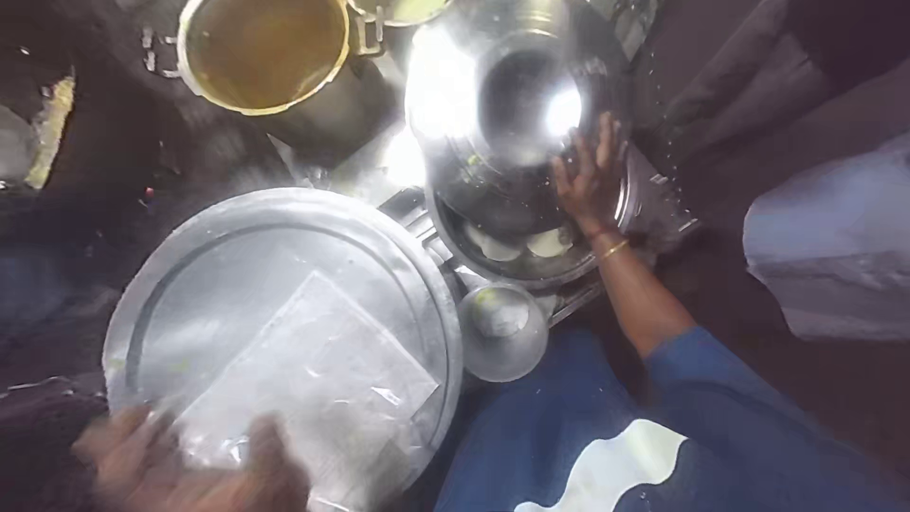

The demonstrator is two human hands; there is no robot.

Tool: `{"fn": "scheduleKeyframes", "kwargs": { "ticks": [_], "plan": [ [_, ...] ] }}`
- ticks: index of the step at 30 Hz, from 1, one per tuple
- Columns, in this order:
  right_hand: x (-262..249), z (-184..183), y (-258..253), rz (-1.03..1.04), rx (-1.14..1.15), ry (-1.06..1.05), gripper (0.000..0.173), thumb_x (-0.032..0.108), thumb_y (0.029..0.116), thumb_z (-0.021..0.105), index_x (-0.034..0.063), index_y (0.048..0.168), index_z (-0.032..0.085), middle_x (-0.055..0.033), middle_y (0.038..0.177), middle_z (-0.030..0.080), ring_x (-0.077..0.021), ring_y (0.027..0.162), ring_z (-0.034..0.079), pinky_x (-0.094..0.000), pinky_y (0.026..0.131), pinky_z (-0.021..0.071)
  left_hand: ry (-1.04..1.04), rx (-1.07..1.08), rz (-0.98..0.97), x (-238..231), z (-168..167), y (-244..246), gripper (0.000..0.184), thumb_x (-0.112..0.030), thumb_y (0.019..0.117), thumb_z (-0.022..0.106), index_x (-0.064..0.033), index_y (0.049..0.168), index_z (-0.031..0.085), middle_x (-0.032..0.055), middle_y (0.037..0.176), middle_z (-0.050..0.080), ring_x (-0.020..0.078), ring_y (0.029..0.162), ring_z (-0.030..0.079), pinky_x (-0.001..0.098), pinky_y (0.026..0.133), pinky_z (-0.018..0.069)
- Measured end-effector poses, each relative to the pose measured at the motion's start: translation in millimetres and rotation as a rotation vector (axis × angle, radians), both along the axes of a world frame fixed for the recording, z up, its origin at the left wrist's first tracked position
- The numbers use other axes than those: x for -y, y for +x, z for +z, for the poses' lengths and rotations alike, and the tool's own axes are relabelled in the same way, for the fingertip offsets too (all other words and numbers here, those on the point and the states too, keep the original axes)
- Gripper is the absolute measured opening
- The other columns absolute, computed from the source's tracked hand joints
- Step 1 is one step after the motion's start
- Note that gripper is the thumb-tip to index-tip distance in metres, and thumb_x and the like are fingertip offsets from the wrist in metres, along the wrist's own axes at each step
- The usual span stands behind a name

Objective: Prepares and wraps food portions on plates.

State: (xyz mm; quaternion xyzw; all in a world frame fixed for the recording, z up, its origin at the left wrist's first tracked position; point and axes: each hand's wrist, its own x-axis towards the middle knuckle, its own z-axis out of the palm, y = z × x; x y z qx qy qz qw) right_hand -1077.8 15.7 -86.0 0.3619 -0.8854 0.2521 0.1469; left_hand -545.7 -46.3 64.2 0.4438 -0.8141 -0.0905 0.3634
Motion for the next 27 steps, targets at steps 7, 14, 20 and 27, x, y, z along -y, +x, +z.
{"fn": "scheduleKeyframes", "kwargs": {
  "ticks": [7,14,20,27],
  "plan": [
    [80.1,46.6,-90.1,0.26,0.103,0.098,0.052,0.063,0.1,0.044,0.0359,0.14,0.062,-0.0148,0.161,0.042,-0.0371,0.153,0.031,-0.0614,0.125,0.0171,0.159,0.62,-0.547,81.3,-23.6,-346.8,0.113,-0.062,0.0655,0.084,-0.0173,0.158,0.035,0.016,0.166,0.026,0.0387,0.154,0.02,0.0595,0.122,0.0215],
    [10.9,51.8,-78.5,0.522,0.357,-0.393,0.022,0.019,0.0889,0.071,0.0011,0.101,0.073,-0.0158,0.108,0.072,-0.0231,0.101,0.07,-0.0389,0.088,0.0589,0.01,0.787,-0.526,112.3,-70.1,-423.9,0.122,-0.041,0.0577,0.086,-0.0324,0.162,0.024,0.0214,0.167,0.019,0.0446,0.154,0.014,0.0734,0.114,0.0194],
    [-6.5,-2.8,26.0,0.944,0.725,0.382,0.065,0.026,0.0881,0.077,0.0122,0.147,0.055,-0.0133,0.145,0.058,-0.0286,0.135,0.055,-0.0481,0.113,0.0451,0.07,0.86,-0.571,120.1,-57.5,-424.2,0.131,-0.048,0.052,0.089,-0.0324,0.163,0.02,0.0183,0.167,0.017,0.0419,0.155,0.012,0.0733,0.113,0.0197],
    [19.5,-20.3,54.1,1.041,0.543,0.739,0.026,0.018,0.097,0.064,0.0019,0.116,0.071,-0.0236,0.118,0.067,-0.0425,0.115,0.063,-0.0613,0.1,0.0489,0.15,0.864,-0.585,124.8,-45.9,-420.8,0.125,-0.062,0.055,0.091,-0.0384,0.16,0.028,0.0101,0.168,0.021,0.0347,0.155,0.016,0.0641,0.118,0.0221]
  ]
}}
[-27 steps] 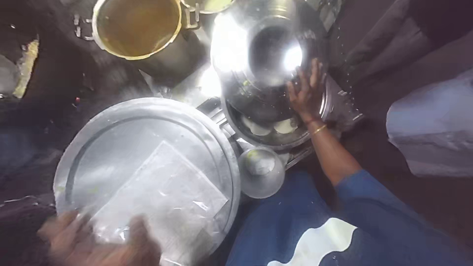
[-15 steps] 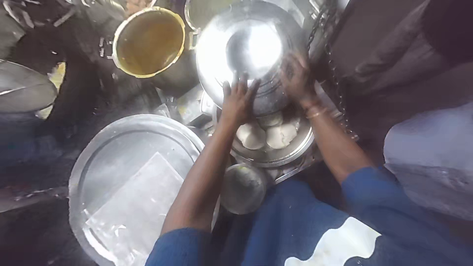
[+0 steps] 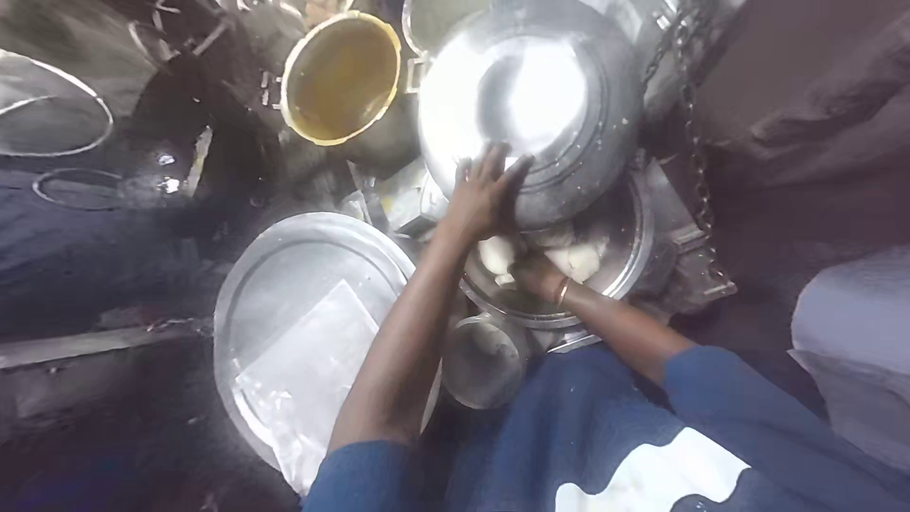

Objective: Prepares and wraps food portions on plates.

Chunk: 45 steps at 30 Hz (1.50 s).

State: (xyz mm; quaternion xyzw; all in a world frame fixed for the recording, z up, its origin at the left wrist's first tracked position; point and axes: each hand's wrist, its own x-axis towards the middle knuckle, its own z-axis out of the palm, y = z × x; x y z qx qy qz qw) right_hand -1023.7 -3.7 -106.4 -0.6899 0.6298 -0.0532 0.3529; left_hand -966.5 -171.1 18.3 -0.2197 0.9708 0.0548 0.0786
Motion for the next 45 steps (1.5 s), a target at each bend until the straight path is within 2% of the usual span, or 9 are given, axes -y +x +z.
{"fn": "scheduleKeyframes", "kwargs": {
  "ticks": [9,13,17,24,29,35,38,41,45],
  "plan": [
    [68.6,6.7,-3.1,-0.172,0.118,0.163,0.062,0.044,0.092,0.073,0.0059,0.139,0.059,-0.024,0.133,0.063,-0.0423,0.125,0.06,-0.0664,0.102,0.0457,0.1,0.0,0.073,0.3,0.7,-4.1,0.1,-0.075,0.0746,0.069,-0.041,0.159,0.029,0.0076,0.17,0.018,0.032,0.157,0.01,0.0636,0.12,0.0155],
    [47.2,15.6,7.1,-0.09,0.033,-0.002,0.038,0.034,0.0886,0.075,0.0075,0.116,0.072,-0.0196,0.12,0.069,-0.0393,0.114,0.065,-0.0625,0.096,0.0511,0.11,-0.011,0.073,1.5,-0.8,-3.0,0.089,-0.07,0.0825,0.067,-0.0412,0.159,0.03,0.0067,0.17,0.019,0.0315,0.157,0.011,0.0631,0.121,0.0159],
    [3.9,-1.8,18.0,-0.154,0.037,-0.248,0.028,0.021,0.101,0.056,0.0086,0.118,0.073,-0.0166,0.143,0.06,-0.0365,0.141,0.048,-0.0546,0.117,0.0372,0.121,-0.02,0.085,0.8,-3.8,-3.2,0.093,-0.064,0.0808,0.073,-0.0412,0.159,0.03,0.0074,0.17,0.018,0.0326,0.157,0.008,0.0655,0.12,0.0138],
    [6.7,-3.9,16.5,-0.315,0.093,0.122,0.08,0.035,0.0779,0.081,0.0033,0.144,0.049,-0.0264,0.129,0.061,-0.0435,0.122,0.059,-0.0615,0.099,0.0492,0.138,-0.029,0.099,1.3,-2.3,-5.3,0.091,-0.064,0.0792,0.074,-0.0419,0.157,0.034,0.0069,0.169,0.02,0.0327,0.157,0.01,0.0669,0.119,0.0145],
    [7.5,3.1,10.6,-0.298,0.142,0.392,0.066,0.031,0.0819,0.077,0.0046,0.139,0.058,-0.0285,0.136,0.056,-0.0456,0.124,0.056,-0.065,0.098,0.0479,0.086,-0.068,0.135,-1.3,7.4,-13.1,0.079,-0.062,0.0883,0.067,-0.0274,0.155,0.041,0.0091,0.16,0.038,0.0336,0.15,0.03,0.0639,0.116,0.0264],
    [-50.8,39.5,-36.0,-0.495,0.359,0.268,0.068,0.029,0.0853,0.08,0.0042,0.144,0.055,-0.0232,0.138,0.061,-0.0364,0.13,0.057,-0.0553,0.112,0.0438,0.009,-0.074,0.179,-21.3,-3.5,-30.3,0.077,-0.073,0.0868,0.058,-0.0287,0.149,0.05,0.0173,0.147,0.049,0.0398,0.142,0.04,0.0633,0.113,0.0313],
    [-111.6,82.9,-73.7,-0.602,0.509,0.171,0.074,0.031,0.075,0.086,0.0013,0.137,0.059,-0.0186,0.126,0.067,-0.025,0.117,0.065,-0.0458,0.104,0.0514,0.056,-0.135,0.172,-39.9,-24.5,-18.6,0.07,-0.069,0.0921,0.053,-0.03,0.149,0.046,0.009,0.165,0.031,0.0375,0.156,0.015,0.0706,0.117,0.0164],
    [-177.9,111.6,-96.4,-0.71,0.634,-0.049,0.084,0.053,0.0627,0.087,0.0001,0.124,0.065,-0.0005,0.108,0.074,0.0014,0.098,0.068,-0.0219,0.09,0.0583,0.058,-0.165,0.139,-61.7,-32.3,-3.4,0.068,-0.064,0.0932,0.055,-0.0301,0.152,0.045,0.0006,0.166,0.03,0.0322,0.157,0.014,0.0718,0.119,0.0116],
    [-232.2,133.7,-106.4,-0.871,0.861,-0.118,0.083,0.055,0.0577,0.093,0.0125,0.122,0.064,0.0106,0.1,0.075,0.0021,0.09,0.071,-0.0207,0.081,0.0617,0.118,-0.17,0.071,-84.0,-40.4,29.5,0.061,-0.046,0.0933,0.065,-0.0316,0.15,0.048,-0.0028,0.167,0.029,0.029,0.158,0.011,0.0659,0.123,0.0075]
  ]
}}
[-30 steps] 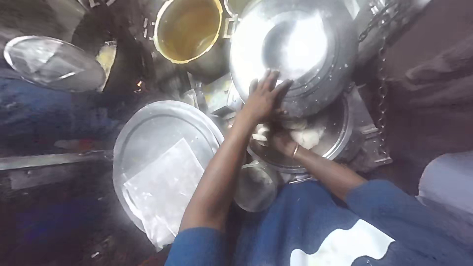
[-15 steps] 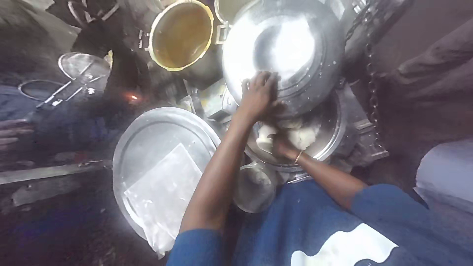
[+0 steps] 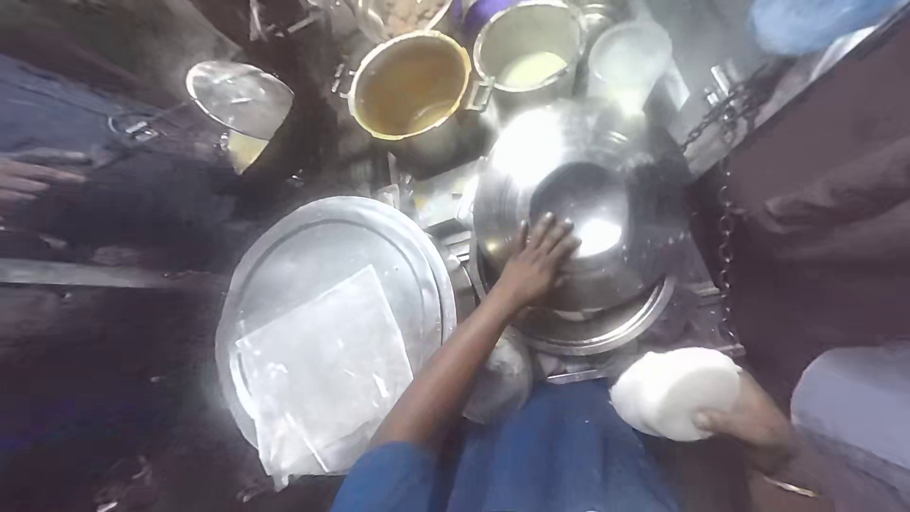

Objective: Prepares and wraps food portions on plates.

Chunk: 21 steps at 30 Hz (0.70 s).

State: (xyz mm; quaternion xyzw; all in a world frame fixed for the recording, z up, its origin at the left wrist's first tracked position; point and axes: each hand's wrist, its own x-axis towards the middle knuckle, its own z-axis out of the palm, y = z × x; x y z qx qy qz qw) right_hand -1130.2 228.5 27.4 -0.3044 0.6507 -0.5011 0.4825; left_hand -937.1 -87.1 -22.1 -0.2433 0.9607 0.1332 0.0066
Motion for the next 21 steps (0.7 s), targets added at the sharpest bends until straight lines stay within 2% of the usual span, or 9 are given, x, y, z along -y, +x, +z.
{"fn": "scheduleKeyframes", "kwargs": {
  "ticks": [3,5,7,10,12,15,17,19,21],
  "plan": [
    [-7.7,6.6,-5.0,0.028,-0.023,-0.07,0.079,0.058,0.0631,0.09,0.0195,0.126,0.062,0.0181,0.104,0.073,0.0063,0.094,0.069,-0.0171,0.084,0.0598,0.037,-0.029,-0.062,-15.4,-0.5,22.4,0.052,-0.043,0.0966,0.06,-0.0305,0.147,0.053,-0.0051,0.164,0.035,0.0247,0.157,0.017,0.0615,0.124,0.0108],
    [-5.0,10.6,3.1,-0.033,-0.037,-0.057,0.086,0.056,0.061,0.091,0.0134,0.128,0.057,0.0157,0.102,0.072,0.0056,0.091,0.069,-0.0174,0.081,0.0602,0.09,-0.021,-0.069,-27.6,1.2,33.6,0.048,-0.038,0.0979,0.056,-0.0307,0.145,0.054,-0.0077,0.163,0.037,0.0229,0.157,0.017,0.0611,0.124,0.0109],
    [5.6,16.3,16.8,-0.103,0.048,-0.073,0.087,0.048,0.0584,0.095,0.0139,0.129,0.057,0.0123,0.103,0.074,0.0013,0.091,0.071,-0.0209,0.081,0.062,0.113,-0.019,-0.055,-38.5,0.8,39.9,0.048,-0.036,0.0967,0.055,-0.031,0.144,0.054,-0.0098,0.163,0.037,0.0218,0.157,0.018,0.0615,0.124,0.0107],
    [22.1,16.5,28.8,-0.108,0.073,-0.071,0.091,0.046,0.054,0.096,0.0125,0.128,0.056,0.0113,0.101,0.074,-0.0006,0.089,0.072,-0.0226,0.079,0.0629,0.141,-0.011,-0.004,-45.4,2.9,41.4,0.048,-0.032,0.0954,0.056,-0.0302,0.143,0.055,-0.0107,0.163,0.036,0.0213,0.157,0.016,0.0618,0.124,0.0087],
    [29.9,12.5,33.4,-0.079,0.059,-0.081,0.093,0.047,0.0537,0.096,0.0111,0.129,0.055,0.0099,0.102,0.074,-0.0017,0.089,0.072,-0.0235,0.079,0.0633,0.161,-0.027,0.019,-47.4,4.9,42.5,0.046,-0.029,0.0977,0.055,-0.0288,0.144,0.055,-0.0074,0.164,0.035,0.0236,0.157,0.017,0.0624,0.124,0.0091],
    [42.1,18.0,36.6,-0.015,0.013,-0.046,0.098,0.05,0.0562,0.096,0.0077,0.132,0.05,0.0098,0.102,0.073,-0.0001,0.088,0.071,-0.0215,0.078,0.0622,0.23,-0.07,0.069,-51.5,27.2,55.8,0.054,-0.017,0.1013,0.055,-0.0251,0.154,0.045,0.0032,0.168,0.027,0.0311,0.157,0.016,0.0653,0.123,0.0125],
    [56.4,27.6,44.5,0.022,-0.08,-0.005,0.102,0.058,0.062,0.091,0.0032,0.134,0.044,0.0135,0.101,0.069,0.0066,0.086,0.068,-0.016,0.076,0.0596,0.221,-0.184,0.165,-57.0,48.7,83.6,0.056,-0.023,0.0967,0.063,-0.0236,0.151,0.049,0.0057,0.163,0.038,0.0326,0.154,0.024,0.0622,0.122,0.0192],
    [72.1,38.9,63.2,0.047,-0.158,0.0,0.102,0.062,0.0721,0.084,-0.0031,0.137,0.039,0.0137,0.101,0.065,0.0095,0.085,0.065,-0.014,0.076,0.0582,0.189,-0.393,0.285,-70.6,65.8,129.2,0.045,-0.029,0.0939,0.068,-0.0175,0.137,0.063,0.0071,0.148,0.057,0.0335,0.147,0.039,0.0562,0.12,0.0302],
    [95.9,53.3,92.7,0.041,-0.13,-0.031,0.081,0.046,0.0783,0.082,0.0017,0.133,0.043,0.0146,0.098,0.069,0.0061,0.083,0.069,-0.0163,0.075,0.0607,0.105,-0.624,0.459,-87.1,77.9,187.6,0.03,-0.03,0.0938,0.068,-0.0144,0.119,0.074,0.0055,0.13,0.069,0.0306,0.136,0.053,0.0503,0.113,0.0418]
  ]
}}
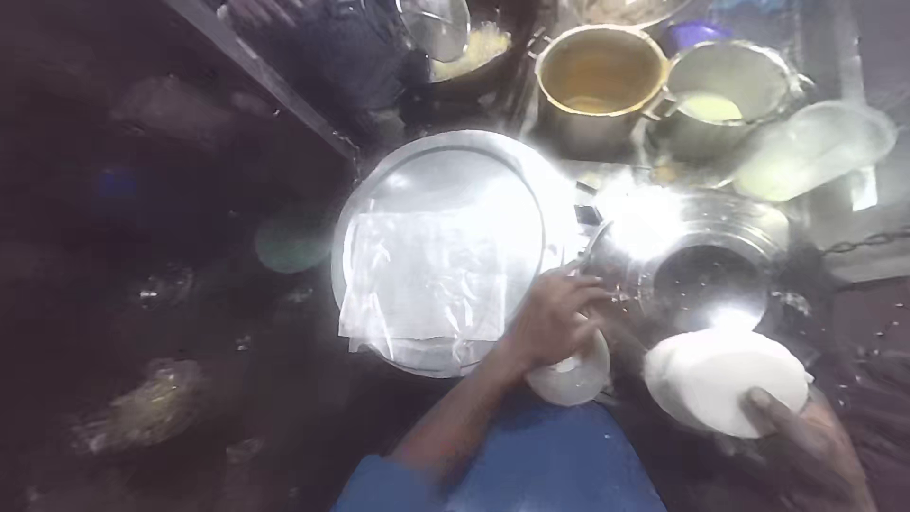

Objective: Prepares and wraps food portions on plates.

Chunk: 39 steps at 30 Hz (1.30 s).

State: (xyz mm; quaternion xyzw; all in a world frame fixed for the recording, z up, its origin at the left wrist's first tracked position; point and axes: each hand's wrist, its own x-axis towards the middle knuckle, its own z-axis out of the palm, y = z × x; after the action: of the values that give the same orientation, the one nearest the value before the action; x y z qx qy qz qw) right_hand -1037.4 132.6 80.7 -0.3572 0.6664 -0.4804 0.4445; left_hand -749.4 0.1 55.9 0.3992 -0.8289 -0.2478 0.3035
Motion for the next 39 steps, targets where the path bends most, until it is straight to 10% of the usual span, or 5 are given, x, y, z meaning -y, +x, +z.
{"fn": "scheduleKeyframes", "kwargs": {
  "ticks": [10,18,26,35,39],
  "plan": [
    [129.5,15.8,252.2,0.464,0.141,0.009,0.054,0.02,0.0868,0.079,0.0056,0.135,0.058,-0.0025,0.109,0.073,-0.0074,0.096,0.072,-0.0278,0.087,0.0622,0.178,-0.001,1.076,-56.0,-21.9,320.5,0.059,-0.024,0.0891,0.071,0.0084,0.136,0.054,0.0352,0.138,0.052,0.0481,0.131,0.049,0.0603,0.109,0.0394],
    [186.4,-30.9,400.6,0.881,-0.514,-0.007,0.06,0.034,0.0991,0.067,0.0116,0.15,0.046,-0.014,0.126,0.068,-0.0279,0.114,0.067,-0.0491,0.099,0.0537,0.535,-0.456,0.988,-55.4,-61.7,395.8,0.051,-0.015,0.0972,0.058,0.0054,0.142,0.044,0.0095,0.108,0.062,0.0052,0.084,0.062,0.0232,0.074,0.0549],
    [169.7,-15.4,322.0,0.71,-0.571,-0.017,0.034,0.029,0.1008,0.064,0.0053,0.124,0.07,-0.0092,0.117,0.073,-0.0155,0.099,0.072,-0.034,0.087,0.0595,0.615,-0.54,0.951,-21.2,-67.1,394.7,0.021,-0.008,0.095,0.065,0.0019,0.112,0.058,-0.0032,0.083,0.062,-0.0016,0.07,0.061,0.0187,0.067,0.0544],
    [196.0,-8.1,196.3,0.192,-0.391,-0.182,0.021,0.008,0.0931,0.069,0.0014,0.113,0.071,-0.0041,0.095,0.075,-0.0071,0.078,0.07,-0.0264,0.074,0.0608,0.549,-0.149,1.178,-30.0,-50.3,399.1,0.059,-0.011,0.0885,0.072,0.0099,0.137,0.046,0.0293,0.116,0.064,0.0324,0.102,0.064,0.0519,0.09,0.053],
    [220.2,-19.5,172.8,0.231,-0.328,-0.176,0.021,0.006,0.0948,0.07,0.0032,0.116,0.07,-0.0035,0.099,0.074,-0.0075,0.081,0.07,-0.0274,0.077,0.0617,0.519,-0.098,1.276,-74.2,-43.7,436.8,0.054,-0.007,0.0938,0.064,0.0099,0.141,0.045,0.0287,0.132,0.057,0.0252,0.116,0.059,0.0421,0.101,0.0498]
  ]
}}
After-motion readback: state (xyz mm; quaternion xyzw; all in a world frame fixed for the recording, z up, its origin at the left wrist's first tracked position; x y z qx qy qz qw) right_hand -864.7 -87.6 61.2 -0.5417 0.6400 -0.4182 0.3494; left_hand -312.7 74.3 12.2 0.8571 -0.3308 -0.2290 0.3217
